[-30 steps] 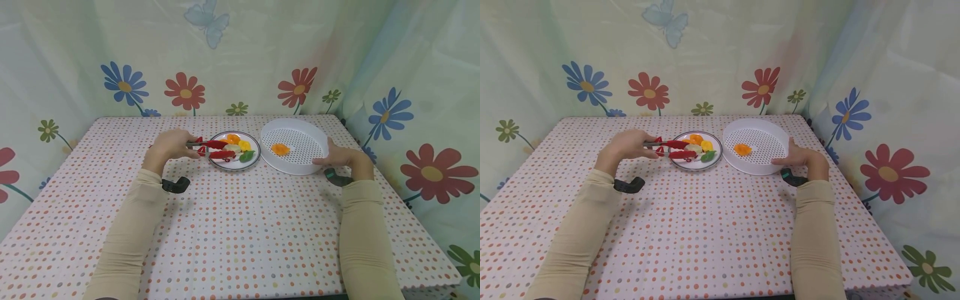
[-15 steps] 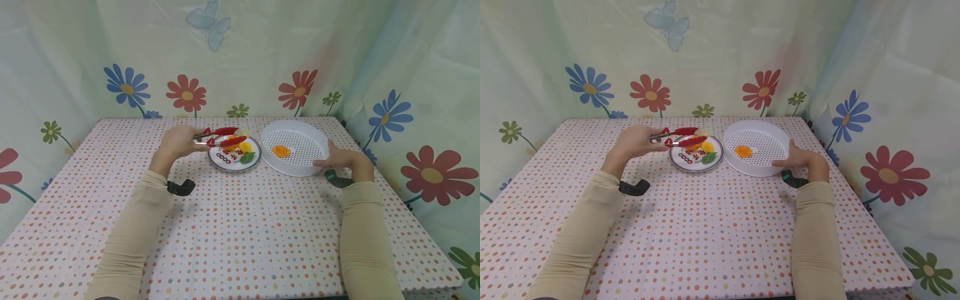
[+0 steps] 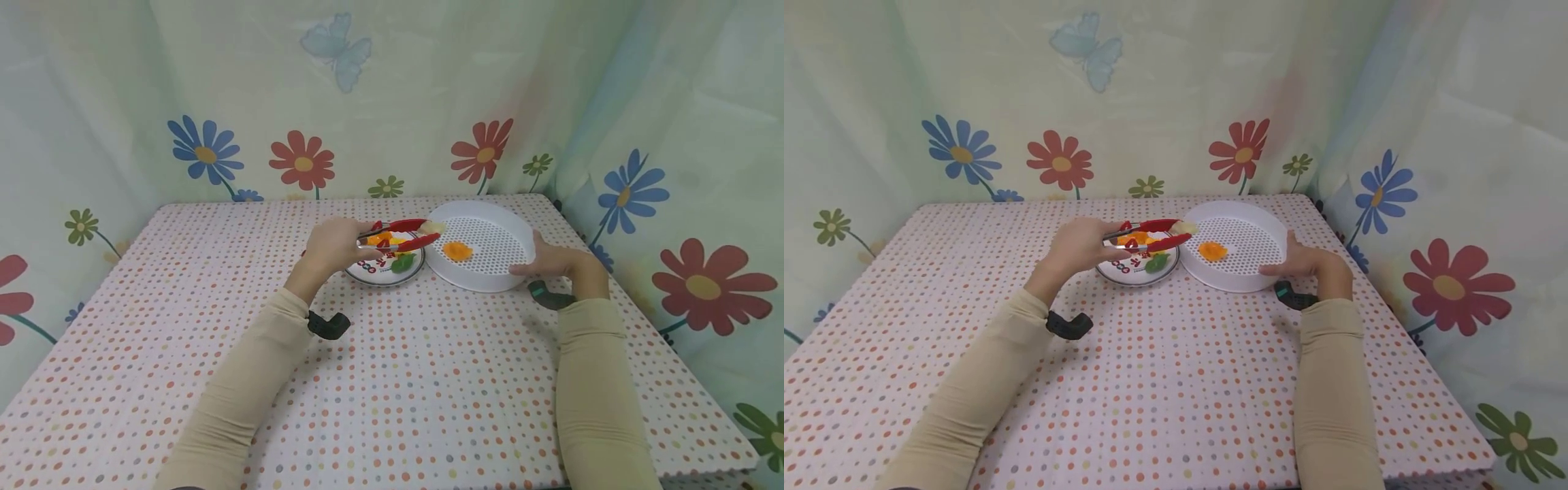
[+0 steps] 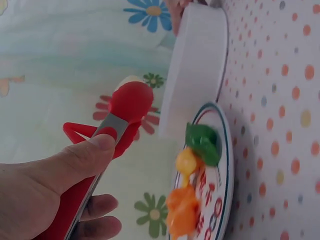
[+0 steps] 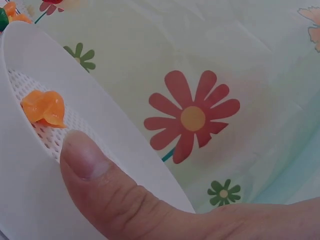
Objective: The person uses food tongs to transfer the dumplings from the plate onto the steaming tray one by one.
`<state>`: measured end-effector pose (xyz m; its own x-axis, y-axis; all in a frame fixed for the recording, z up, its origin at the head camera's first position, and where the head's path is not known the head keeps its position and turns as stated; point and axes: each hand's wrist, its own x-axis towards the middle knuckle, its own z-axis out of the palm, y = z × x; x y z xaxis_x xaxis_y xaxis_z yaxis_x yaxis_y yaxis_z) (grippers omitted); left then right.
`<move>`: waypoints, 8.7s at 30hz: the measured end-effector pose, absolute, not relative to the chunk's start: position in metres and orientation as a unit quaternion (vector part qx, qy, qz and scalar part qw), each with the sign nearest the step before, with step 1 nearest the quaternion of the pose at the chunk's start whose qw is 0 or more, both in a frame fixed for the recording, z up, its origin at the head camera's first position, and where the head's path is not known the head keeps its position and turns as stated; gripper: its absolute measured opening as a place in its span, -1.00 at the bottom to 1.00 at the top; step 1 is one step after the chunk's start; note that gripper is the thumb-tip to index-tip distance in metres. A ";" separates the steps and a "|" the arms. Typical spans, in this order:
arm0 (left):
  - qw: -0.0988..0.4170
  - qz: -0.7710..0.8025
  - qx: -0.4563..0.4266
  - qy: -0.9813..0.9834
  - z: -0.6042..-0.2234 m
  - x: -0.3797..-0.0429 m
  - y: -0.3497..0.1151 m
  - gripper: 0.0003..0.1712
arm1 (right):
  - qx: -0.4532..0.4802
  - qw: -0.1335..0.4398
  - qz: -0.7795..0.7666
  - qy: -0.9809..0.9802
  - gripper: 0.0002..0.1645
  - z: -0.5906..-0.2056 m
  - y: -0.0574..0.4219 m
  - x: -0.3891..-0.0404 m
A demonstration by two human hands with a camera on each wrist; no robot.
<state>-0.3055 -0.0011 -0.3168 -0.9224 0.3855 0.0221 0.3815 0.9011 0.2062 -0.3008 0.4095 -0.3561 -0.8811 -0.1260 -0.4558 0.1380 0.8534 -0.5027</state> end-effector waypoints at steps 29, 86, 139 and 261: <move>0.030 0.069 0.284 0.956 -0.321 -0.311 0.116 -0.32 | 0.045 0.237 -0.249 0.938 0.58 -0.355 0.411 -0.291; -0.031 0.161 0.142 0.976 -0.336 -0.323 0.020 0.12 | 0.022 0.239 -0.253 0.937 0.54 -0.362 0.412 -0.301; 0.044 0.141 0.206 0.967 -0.325 -0.327 -0.063 -0.04 | 0.013 0.264 -0.272 0.925 0.56 -0.362 0.413 -0.310; 0.114 0.133 0.180 0.968 -0.344 -0.332 -0.048 -0.16 | 0.012 0.246 -0.278 0.929 0.58 -0.366 0.415 -0.316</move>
<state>-0.3321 -0.0483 -0.3436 -0.9088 0.3796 -0.1735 0.3186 0.8995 0.2992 -0.3158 0.4154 -0.3659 -0.8787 -0.1144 -0.4635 0.1590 0.8453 -0.5101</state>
